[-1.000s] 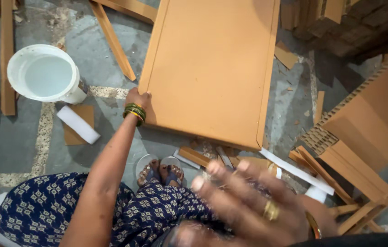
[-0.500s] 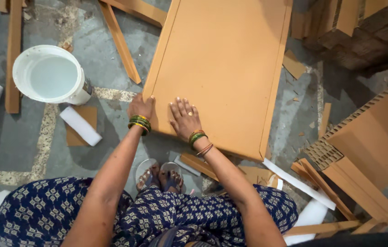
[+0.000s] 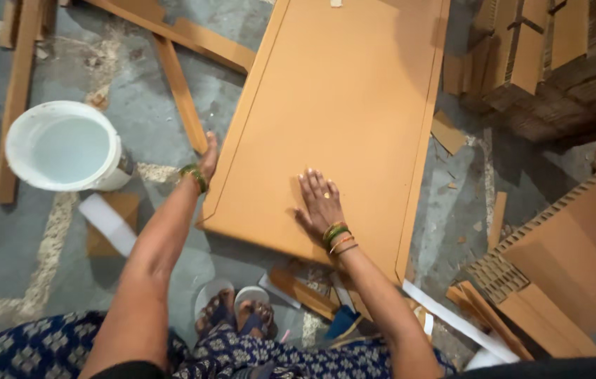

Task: The person sits on the floor and assembles a cardboard box by hand. They smooth the edges of the cardboard sheet, apply a white adhesive strip to the edges, and fold the flaps to form the box structure.

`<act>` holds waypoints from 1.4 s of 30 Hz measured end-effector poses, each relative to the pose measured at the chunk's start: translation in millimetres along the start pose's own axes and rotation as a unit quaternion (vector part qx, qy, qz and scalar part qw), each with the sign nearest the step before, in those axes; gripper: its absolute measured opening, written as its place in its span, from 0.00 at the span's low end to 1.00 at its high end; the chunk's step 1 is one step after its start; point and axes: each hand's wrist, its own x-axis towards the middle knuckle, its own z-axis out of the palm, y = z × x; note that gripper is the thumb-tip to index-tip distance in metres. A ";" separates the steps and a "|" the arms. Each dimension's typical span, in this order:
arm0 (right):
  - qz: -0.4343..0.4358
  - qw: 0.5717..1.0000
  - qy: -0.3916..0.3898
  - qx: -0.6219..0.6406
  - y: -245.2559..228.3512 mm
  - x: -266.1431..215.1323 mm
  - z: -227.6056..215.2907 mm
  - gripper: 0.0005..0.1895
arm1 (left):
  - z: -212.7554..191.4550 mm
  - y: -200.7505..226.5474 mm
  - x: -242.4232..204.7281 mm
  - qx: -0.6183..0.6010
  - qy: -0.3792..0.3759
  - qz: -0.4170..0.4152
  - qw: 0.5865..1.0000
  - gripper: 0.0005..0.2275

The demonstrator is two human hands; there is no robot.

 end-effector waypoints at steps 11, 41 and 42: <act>0.014 1.000 -0.023 -0.002 -4.6 5.0 -11.4 0.43 | 13.3 -11.4 23.1 -0.044 0.006 0.096 0.994 0.56; 0.024 0.999 -0.016 0.020 -3.9 2.1 -9.0 0.44 | 40.9 71.2 57.3 -0.026 -0.081 -0.139 0.987 0.57; 0.023 0.999 -0.018 0.023 -4.0 3.9 -8.5 0.44 | 46.2 76.2 67.3 -0.035 -0.058 -0.127 0.990 0.55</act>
